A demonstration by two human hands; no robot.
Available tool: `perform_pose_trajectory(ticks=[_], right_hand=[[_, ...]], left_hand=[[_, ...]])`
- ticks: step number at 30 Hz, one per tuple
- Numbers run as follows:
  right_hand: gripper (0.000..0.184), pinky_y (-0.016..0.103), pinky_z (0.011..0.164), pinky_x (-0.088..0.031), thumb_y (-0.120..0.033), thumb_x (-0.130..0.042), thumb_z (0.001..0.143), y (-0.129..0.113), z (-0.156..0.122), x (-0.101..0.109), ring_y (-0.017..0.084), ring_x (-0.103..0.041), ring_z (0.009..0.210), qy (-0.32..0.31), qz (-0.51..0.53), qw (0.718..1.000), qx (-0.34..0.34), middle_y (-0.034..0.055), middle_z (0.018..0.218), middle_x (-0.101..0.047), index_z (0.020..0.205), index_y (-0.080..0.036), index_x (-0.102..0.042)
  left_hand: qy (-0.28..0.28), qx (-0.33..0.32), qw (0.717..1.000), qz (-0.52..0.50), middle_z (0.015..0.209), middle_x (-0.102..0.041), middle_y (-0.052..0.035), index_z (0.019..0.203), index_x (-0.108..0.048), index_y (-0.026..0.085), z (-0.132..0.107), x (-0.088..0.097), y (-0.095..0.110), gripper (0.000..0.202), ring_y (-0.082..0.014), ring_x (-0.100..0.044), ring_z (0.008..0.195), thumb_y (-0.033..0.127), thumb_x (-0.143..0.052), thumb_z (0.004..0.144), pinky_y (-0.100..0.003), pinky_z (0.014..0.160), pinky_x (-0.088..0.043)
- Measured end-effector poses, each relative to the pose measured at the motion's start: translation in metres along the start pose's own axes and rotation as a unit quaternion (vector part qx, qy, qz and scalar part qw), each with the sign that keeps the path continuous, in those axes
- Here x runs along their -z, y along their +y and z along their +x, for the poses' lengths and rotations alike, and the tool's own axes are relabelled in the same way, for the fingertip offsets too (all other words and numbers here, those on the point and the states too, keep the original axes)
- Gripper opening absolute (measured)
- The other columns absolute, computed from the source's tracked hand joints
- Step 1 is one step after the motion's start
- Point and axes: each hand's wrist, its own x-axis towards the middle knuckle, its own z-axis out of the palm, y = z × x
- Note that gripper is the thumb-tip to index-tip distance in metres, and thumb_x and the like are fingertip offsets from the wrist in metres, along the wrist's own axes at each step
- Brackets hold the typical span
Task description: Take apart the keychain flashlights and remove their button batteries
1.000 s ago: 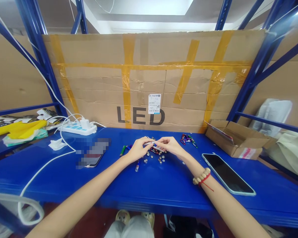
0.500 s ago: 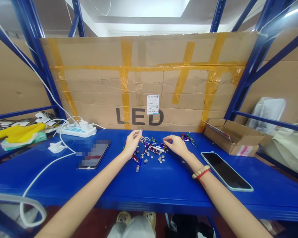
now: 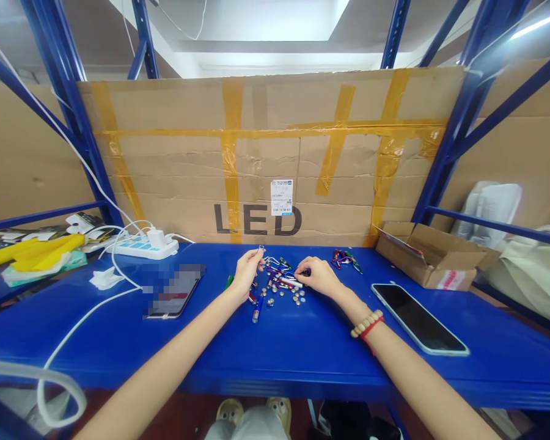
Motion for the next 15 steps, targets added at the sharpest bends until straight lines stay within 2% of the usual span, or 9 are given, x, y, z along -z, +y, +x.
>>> perform_pose_trajectory(ticks=[5,7,10,12,15], right_hand=[[0.015,0.032,0.079,-0.041,-0.029,-0.057,0.077,-0.004,-0.002,0.002,0.020,-0.058,0.091,-0.006,-0.039,0.999,-0.034,0.0029,0.091,-0.067,0.076,-0.023,-0.071],[0.021,0.034,0.082,-0.040,-0.034,-0.054,0.080,-0.004,-0.002,0.001,0.021,-0.056,0.097,0.002,-0.038,0.999,-0.029,0.0044,0.101,-0.065,0.091,-0.024,-0.069],[0.039,0.040,0.090,-0.037,-0.047,-0.048,0.084,-0.007,-0.004,-0.004,0.023,-0.049,0.110,-0.003,-0.018,1.000,0.018,0.0069,0.119,-0.057,0.115,-0.026,-0.059],[0.049,0.044,0.096,-0.032,-0.055,-0.042,0.085,-0.010,-0.005,-0.006,0.025,-0.043,0.118,-0.026,-0.013,0.999,0.041,0.0074,0.130,-0.049,0.125,-0.028,-0.051],[0.059,0.048,0.102,-0.024,-0.062,-0.036,0.084,-0.015,-0.004,-0.011,0.027,-0.033,0.127,-0.063,-0.015,0.997,0.040,0.0074,0.139,-0.040,0.131,-0.029,-0.046]], left_hand=[[-0.002,-0.005,1.000,-0.015,0.064,-0.054,0.0023,0.085,-0.065,0.015,0.000,0.001,0.001,0.030,-0.0075,-0.044,0.053,0.040,-0.062,0.068,-0.021,0.049,-0.028],[-0.006,-0.007,1.000,-0.016,0.064,-0.054,0.0020,0.086,-0.065,0.015,0.000,0.001,0.001,0.031,-0.0074,-0.044,0.054,0.040,-0.061,0.069,-0.020,0.049,-0.028],[-0.013,-0.002,1.000,-0.018,0.064,-0.053,0.0019,0.088,-0.065,0.015,0.000,0.001,0.000,0.032,-0.0072,-0.043,0.053,0.041,-0.061,0.069,-0.020,0.049,-0.028],[-0.015,0.002,1.000,-0.021,0.064,-0.053,0.0018,0.087,-0.065,0.015,0.000,-0.001,-0.001,0.033,-0.0071,-0.043,0.052,0.042,-0.060,0.069,-0.021,0.048,-0.027],[-0.013,-0.005,1.000,-0.016,0.063,-0.053,0.0015,0.085,-0.065,0.014,0.000,-0.002,-0.002,0.032,-0.0076,-0.043,0.052,0.041,-0.059,0.070,-0.021,0.048,-0.028]])
